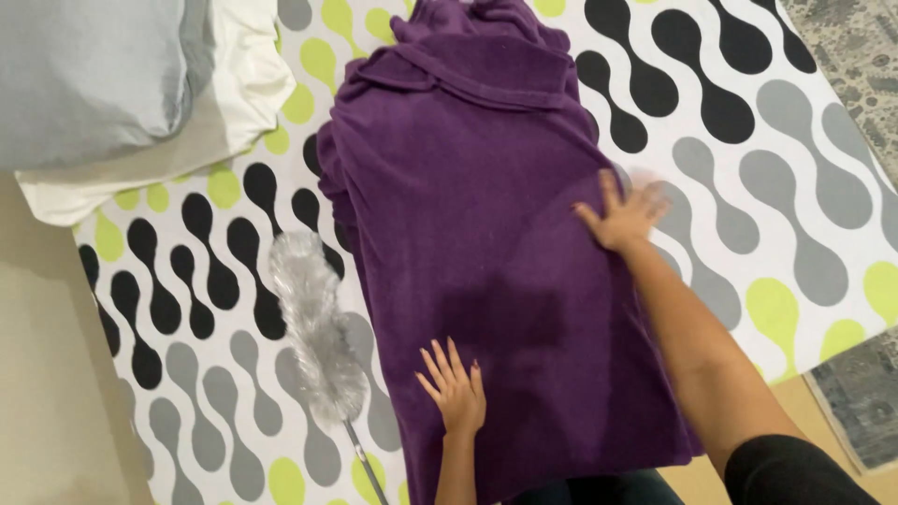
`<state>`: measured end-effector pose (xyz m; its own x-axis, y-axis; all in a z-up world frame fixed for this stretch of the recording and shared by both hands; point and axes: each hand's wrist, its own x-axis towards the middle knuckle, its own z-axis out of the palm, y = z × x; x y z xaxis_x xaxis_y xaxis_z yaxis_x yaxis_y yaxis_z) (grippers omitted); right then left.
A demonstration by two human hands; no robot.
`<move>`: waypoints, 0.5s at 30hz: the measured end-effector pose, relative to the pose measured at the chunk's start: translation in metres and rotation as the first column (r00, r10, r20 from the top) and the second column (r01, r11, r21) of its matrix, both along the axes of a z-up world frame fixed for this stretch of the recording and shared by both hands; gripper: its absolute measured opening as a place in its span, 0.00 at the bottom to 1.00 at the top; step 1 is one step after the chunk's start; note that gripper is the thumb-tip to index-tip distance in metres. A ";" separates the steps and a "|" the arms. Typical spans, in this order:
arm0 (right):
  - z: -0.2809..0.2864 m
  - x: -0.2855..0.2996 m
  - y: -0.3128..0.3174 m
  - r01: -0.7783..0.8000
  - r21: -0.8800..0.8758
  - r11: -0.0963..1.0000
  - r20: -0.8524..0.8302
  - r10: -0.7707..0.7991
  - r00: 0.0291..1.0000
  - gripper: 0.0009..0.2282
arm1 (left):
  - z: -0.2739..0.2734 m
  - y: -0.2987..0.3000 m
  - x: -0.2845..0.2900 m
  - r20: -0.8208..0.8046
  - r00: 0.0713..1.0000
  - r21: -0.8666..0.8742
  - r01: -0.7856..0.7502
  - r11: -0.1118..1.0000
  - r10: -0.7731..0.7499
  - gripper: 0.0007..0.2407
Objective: Fold a purple blanket on top of a bed.
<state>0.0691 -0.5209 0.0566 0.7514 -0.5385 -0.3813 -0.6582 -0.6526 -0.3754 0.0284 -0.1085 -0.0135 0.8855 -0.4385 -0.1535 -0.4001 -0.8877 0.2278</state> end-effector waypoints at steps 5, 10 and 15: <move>-0.084 -0.029 0.010 0.446 -0.230 0.865 0.411 -0.329 0.850 0.33 | -0.004 0.004 0.016 -0.440 0.898 0.089 0.019 0.996 0.022 0.32; -0.012 -0.027 0.141 -0.577 -0.134 0.806 0.319 0.586 0.745 0.31 | -0.002 0.005 0.031 -0.601 0.799 0.156 0.090 0.984 0.022 0.35; 0.001 -0.008 0.075 -0.807 -0.103 0.581 0.271 0.797 0.539 0.28 | -0.004 0.005 0.034 -0.665 0.746 0.163 0.118 0.980 0.021 0.36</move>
